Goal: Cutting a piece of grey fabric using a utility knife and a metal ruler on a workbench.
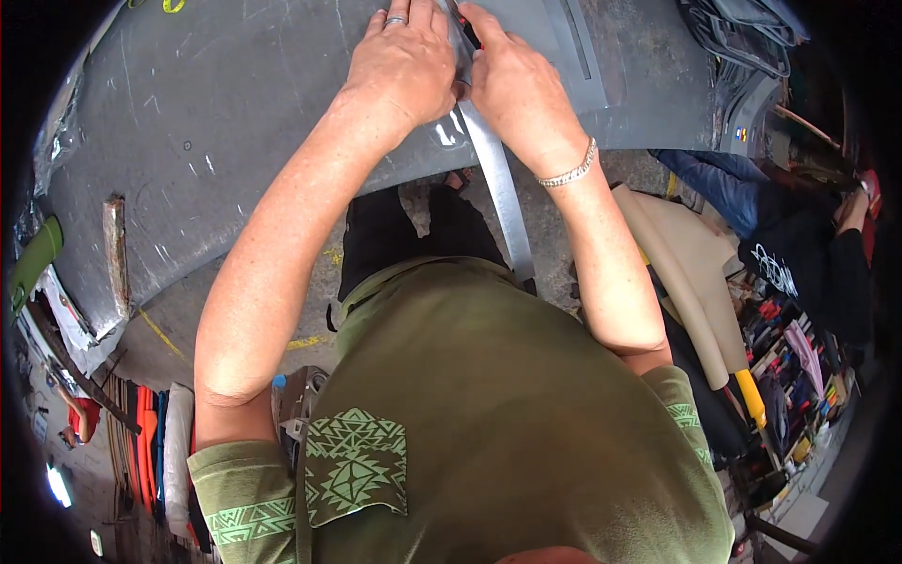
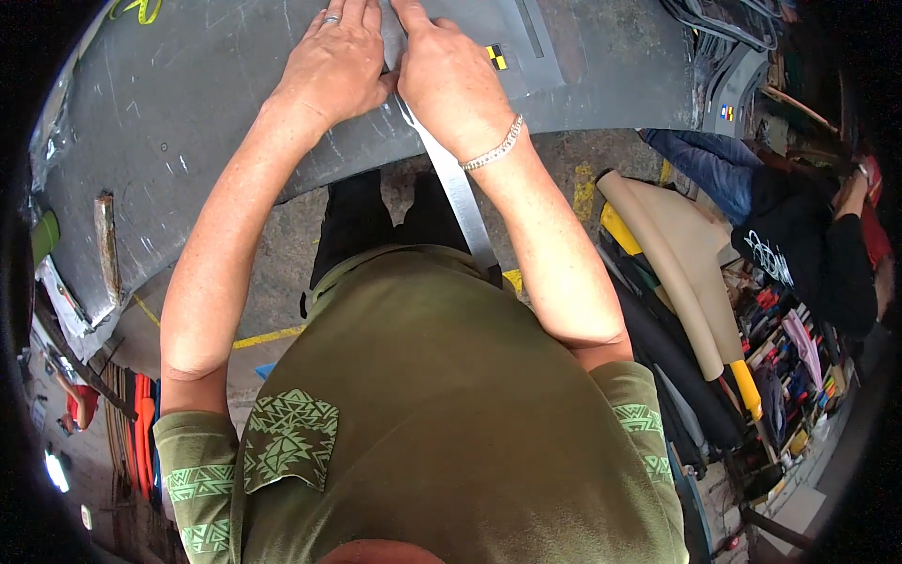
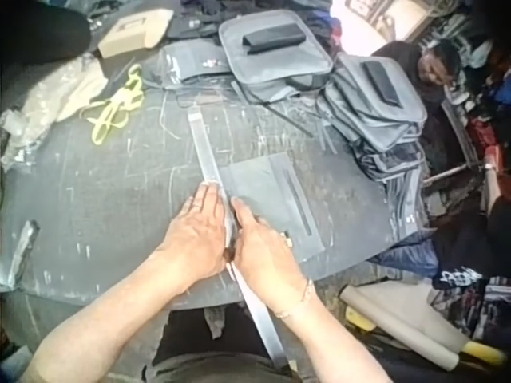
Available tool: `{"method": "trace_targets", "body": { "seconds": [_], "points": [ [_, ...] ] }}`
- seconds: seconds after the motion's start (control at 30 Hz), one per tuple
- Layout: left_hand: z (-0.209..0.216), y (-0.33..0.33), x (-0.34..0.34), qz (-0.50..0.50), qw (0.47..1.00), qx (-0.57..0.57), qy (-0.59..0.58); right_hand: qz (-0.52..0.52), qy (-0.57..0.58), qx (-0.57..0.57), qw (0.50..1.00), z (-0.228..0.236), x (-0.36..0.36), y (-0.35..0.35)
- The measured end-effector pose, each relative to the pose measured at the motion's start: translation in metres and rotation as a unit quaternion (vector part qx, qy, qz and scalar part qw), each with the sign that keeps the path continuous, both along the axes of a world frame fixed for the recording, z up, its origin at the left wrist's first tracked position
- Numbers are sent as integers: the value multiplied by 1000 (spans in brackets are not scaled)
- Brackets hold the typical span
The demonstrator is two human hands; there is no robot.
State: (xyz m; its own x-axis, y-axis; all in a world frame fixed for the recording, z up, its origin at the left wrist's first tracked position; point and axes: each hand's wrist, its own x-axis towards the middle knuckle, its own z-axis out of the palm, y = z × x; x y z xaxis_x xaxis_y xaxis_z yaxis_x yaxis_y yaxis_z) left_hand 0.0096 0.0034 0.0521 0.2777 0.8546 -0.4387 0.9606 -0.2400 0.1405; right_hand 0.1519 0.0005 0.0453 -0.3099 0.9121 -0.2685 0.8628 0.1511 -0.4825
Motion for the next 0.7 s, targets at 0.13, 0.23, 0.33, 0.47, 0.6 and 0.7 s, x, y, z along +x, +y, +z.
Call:
{"method": "trace_targets", "body": {
  "seconds": [0.13, 0.23, 0.33, 0.47, 0.6, 0.7],
  "points": [
    [7, 1, 3, 3, 1000, -8, 5, 16, 13, 26, 999, -6, 10, -19],
    [11, 2, 5, -4, 999, -24, 27, 9, 53, 22, 998, -7, 22, -36],
    [6, -1, 4, -1, 999, -24, 32, 6, 54, 0, 999, -1, 30, -52],
    [3, 0, 5, -4, 1000, -6, 23, -19, 48, -41, 998, 13, 42, -73],
    [-48, -20, -34, -22, 937, 135, -323, -25, 45, -70, 996, 23, 48, -88],
    [-1, -1, 5, 18, 1000, 5, 24, -35, 39, -89, 995, 21, 54, -94]
  ]
}}
